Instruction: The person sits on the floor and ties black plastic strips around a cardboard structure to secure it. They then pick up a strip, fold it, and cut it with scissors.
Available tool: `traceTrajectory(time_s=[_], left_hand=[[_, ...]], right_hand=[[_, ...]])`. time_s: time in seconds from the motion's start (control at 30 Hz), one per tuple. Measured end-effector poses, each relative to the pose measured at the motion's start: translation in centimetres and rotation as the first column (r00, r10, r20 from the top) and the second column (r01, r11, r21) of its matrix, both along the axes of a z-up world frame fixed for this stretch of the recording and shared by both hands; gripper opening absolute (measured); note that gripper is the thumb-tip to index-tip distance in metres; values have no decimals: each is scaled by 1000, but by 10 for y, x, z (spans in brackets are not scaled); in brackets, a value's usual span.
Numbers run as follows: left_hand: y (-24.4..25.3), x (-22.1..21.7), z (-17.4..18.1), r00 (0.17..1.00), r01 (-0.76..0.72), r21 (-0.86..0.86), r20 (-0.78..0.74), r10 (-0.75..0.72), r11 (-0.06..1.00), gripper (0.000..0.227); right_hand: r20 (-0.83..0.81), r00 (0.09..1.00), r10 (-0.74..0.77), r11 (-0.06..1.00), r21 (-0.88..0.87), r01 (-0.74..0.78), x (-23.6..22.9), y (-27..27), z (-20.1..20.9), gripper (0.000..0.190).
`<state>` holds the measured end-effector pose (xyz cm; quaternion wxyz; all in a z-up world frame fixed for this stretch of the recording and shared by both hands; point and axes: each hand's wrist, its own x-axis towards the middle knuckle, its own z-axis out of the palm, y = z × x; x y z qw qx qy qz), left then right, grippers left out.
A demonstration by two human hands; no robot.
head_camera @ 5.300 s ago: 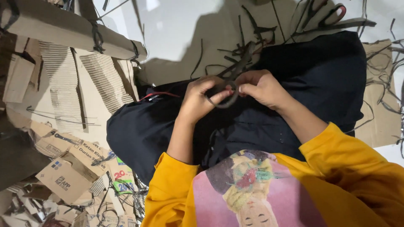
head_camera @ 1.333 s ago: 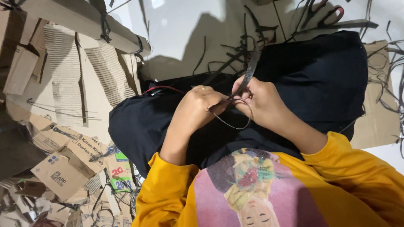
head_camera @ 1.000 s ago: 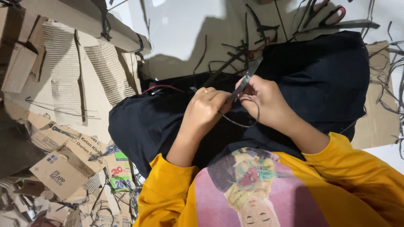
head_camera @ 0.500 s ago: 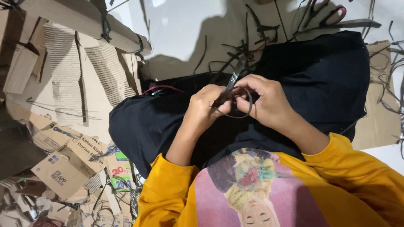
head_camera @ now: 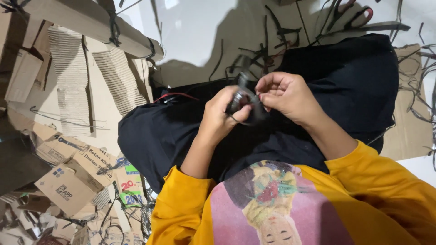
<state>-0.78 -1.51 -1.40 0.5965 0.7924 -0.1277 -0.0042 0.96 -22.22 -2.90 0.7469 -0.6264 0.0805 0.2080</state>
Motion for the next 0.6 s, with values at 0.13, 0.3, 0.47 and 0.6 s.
traceTrajectory(time_s=[0.13,0.3,0.47,0.6], left_hand=[[-4,-2,-7,982,0,68,187,-13,998,8],[3,-5,-27,994,-41,-489,-110,-15,872,25],[3,6,-17,930,-323,-536,-332,157,780,20],[4,5,-61,814,-413,-156,-506,286,897,43]], right_hand=[[57,998,12,992,-127,-4,-4,5,-3,29],[144,989,-44,972,-223,76,2,8,-40,27],[39,995,-89,992,-82,92,10,5,-33,30],[20,995,-96,990,-102,98,13,10,-29,33]])
